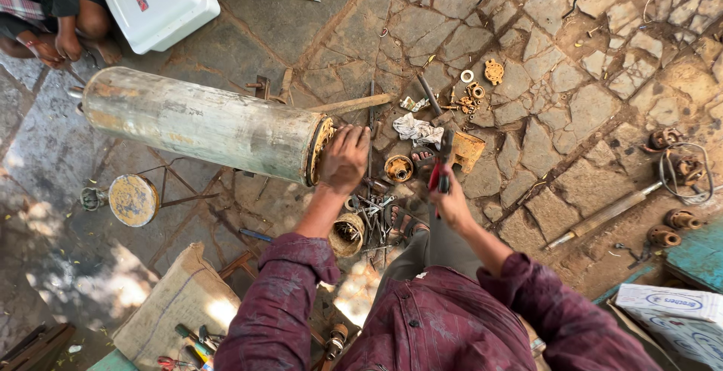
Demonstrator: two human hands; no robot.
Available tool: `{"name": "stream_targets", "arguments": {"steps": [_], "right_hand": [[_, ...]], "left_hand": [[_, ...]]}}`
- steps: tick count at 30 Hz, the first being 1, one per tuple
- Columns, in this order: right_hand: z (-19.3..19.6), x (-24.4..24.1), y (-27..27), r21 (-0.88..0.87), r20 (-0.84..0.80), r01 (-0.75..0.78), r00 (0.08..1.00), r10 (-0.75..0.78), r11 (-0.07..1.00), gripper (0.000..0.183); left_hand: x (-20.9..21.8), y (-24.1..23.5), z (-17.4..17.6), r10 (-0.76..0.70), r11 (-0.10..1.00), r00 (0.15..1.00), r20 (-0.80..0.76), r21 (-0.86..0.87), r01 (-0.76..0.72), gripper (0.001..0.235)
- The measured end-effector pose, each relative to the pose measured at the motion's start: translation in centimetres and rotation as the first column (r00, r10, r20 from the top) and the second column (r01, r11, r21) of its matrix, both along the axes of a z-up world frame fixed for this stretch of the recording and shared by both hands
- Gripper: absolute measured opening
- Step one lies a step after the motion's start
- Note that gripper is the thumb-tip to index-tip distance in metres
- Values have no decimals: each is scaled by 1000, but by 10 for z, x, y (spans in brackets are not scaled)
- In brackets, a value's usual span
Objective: The person uses a hammer to repeatedly strike a metal component attached to a large cylindrical object. The person holds the cylinder steady with one hand while striking the metal part with the other hand.
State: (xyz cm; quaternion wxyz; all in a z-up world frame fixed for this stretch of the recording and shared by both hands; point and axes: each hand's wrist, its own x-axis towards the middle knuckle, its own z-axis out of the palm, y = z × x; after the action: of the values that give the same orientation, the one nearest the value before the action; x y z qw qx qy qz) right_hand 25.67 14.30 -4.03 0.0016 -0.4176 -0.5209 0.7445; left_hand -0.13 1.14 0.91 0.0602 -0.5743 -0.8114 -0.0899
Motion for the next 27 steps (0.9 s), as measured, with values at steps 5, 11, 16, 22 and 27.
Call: {"name": "stream_targets", "arguments": {"steps": [5, 11, 16, 22, 27], "right_hand": [[24, -54, 45, 534, -1, -122, 989, 146, 837, 70], [11, -119, 111, 950, -271, 151, 834, 481, 274, 78], [1, -178, 160, 971, -203, 237, 741, 640, 32, 64], [-3, -222, 184, 892, -200, 441, 582, 788, -100, 54], [-13, -231, 200, 884, -133, 443, 547, 826, -151, 52]], "left_hand": [[-4, 10, 3, 211, 971, 948, 236, -165, -175, 32], [-7, 9, 23, 175, 982, 918, 355, -134, -136, 39], [-5, 6, 44, 292, 954, 816, 499, -218, -208, 36], [-5, -6, 32, 216, 973, 884, 414, -164, -161, 31], [-3, -16, 16, 102, 980, 970, 221, -192, -59, 26]]}}
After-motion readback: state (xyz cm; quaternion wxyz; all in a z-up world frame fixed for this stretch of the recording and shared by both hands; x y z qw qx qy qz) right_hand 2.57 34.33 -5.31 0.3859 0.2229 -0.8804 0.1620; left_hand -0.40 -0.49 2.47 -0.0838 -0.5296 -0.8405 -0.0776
